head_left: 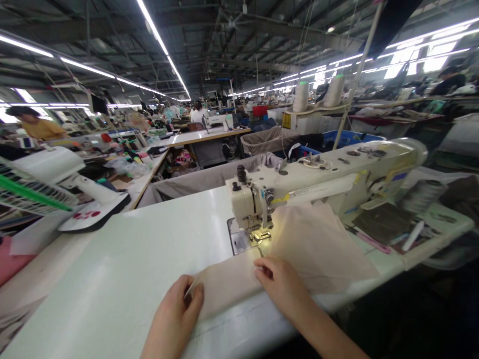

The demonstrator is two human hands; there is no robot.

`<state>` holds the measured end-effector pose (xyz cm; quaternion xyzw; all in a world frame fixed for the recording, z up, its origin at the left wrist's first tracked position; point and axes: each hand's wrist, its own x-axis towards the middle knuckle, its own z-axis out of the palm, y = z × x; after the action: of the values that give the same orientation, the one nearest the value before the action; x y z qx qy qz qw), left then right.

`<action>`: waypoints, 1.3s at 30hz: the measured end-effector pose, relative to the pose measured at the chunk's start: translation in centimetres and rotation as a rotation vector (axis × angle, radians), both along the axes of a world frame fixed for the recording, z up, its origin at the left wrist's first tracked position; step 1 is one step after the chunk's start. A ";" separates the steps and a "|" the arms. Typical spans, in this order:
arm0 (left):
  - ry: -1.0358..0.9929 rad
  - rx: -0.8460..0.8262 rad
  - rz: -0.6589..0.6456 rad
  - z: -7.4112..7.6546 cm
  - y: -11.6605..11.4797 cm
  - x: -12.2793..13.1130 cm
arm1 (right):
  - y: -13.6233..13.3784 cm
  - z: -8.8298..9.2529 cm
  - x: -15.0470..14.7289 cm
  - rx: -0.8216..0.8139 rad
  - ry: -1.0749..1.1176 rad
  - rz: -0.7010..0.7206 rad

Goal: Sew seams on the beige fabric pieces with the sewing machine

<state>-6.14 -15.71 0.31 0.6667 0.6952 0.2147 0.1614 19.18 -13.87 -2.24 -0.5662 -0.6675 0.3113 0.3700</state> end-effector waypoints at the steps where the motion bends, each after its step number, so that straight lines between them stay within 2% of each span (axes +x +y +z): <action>1: -0.001 -0.003 0.000 0.0 0.0 -0.1 | 0.0 0.0 0.0 0.011 -0.003 0.001; 14: 0.023 0.068 0.035 -0.1 -0.1 -0.2 | 0.3 -0.4 -0.1 0.031 0.026 0.014; 29: 0.051 -0.012 0.021 -0.1 0.4 -0.1 | 0.5 -0.1 -0.1 -0.015 -0.069 -0.028; 39: 0.067 0.005 0.015 -0.5 0.6 -0.3 | 0.6 -0.1 -0.2 -0.011 -0.087 -0.029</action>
<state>-6.48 -15.11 -0.19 0.6688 0.7046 0.1950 0.1349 19.00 -13.24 -2.36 -0.5909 -0.6729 0.2846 0.3420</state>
